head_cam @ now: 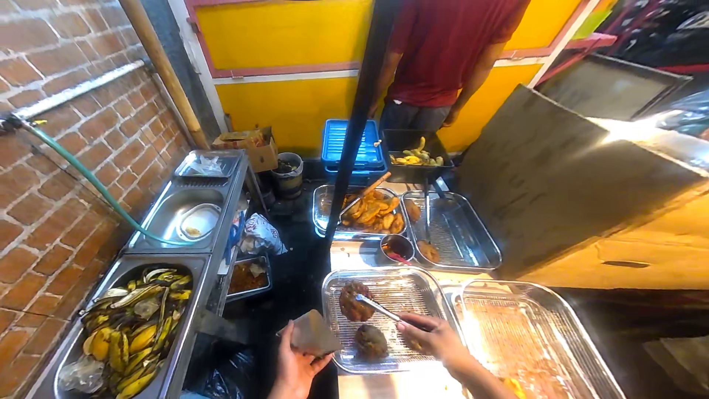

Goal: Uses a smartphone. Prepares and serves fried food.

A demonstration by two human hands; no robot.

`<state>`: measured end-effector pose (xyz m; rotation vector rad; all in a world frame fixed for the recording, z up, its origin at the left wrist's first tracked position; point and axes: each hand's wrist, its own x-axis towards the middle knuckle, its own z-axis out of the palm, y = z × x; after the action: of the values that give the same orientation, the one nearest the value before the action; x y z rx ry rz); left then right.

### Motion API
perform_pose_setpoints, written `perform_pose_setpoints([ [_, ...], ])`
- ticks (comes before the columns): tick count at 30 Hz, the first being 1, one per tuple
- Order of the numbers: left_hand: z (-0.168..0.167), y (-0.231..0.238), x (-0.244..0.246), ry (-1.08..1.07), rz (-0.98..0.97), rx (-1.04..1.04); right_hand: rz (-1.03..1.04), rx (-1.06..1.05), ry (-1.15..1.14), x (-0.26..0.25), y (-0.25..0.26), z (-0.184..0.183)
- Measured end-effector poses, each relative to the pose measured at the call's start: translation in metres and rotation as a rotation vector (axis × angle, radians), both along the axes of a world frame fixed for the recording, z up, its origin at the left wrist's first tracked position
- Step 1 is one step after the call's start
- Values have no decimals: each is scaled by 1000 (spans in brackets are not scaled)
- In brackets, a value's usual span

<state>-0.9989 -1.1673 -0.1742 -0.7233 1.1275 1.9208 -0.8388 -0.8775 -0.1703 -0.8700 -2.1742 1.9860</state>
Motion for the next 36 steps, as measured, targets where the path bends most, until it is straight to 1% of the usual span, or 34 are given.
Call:
perform_pose_setpoints([
  [2,10,2,0,-6,-20,-10,19,-44,91,3,-15,25],
  [4,18,8,1,-4,-35,-7,41,-58,158,4,-29,40],
  [9,31,21,4,11,-9,-23,9,-70,222,7,-45,48],
  [12,33,23,6,21,28,-46,-61,-58,213,9,-53,56],
  [17,31,24,9,40,31,-62,-72,-35,235,8,-60,65],
  [21,33,26,11,54,41,-19,-40,47,188,9,-65,62],
  [23,31,25,11,72,-19,-10,-25,107,151,11,-65,63],
  [26,21,20,12,142,-164,-62,-23,138,117,13,-60,67],
  [29,6,17,14,294,-217,-164,-36,52,85,17,-54,70],
  [33,-10,18,15,503,-125,-216,-43,35,0,25,-53,74],
  [36,-12,23,14,561,-24,-244,-83,49,-46,33,-59,77],
])
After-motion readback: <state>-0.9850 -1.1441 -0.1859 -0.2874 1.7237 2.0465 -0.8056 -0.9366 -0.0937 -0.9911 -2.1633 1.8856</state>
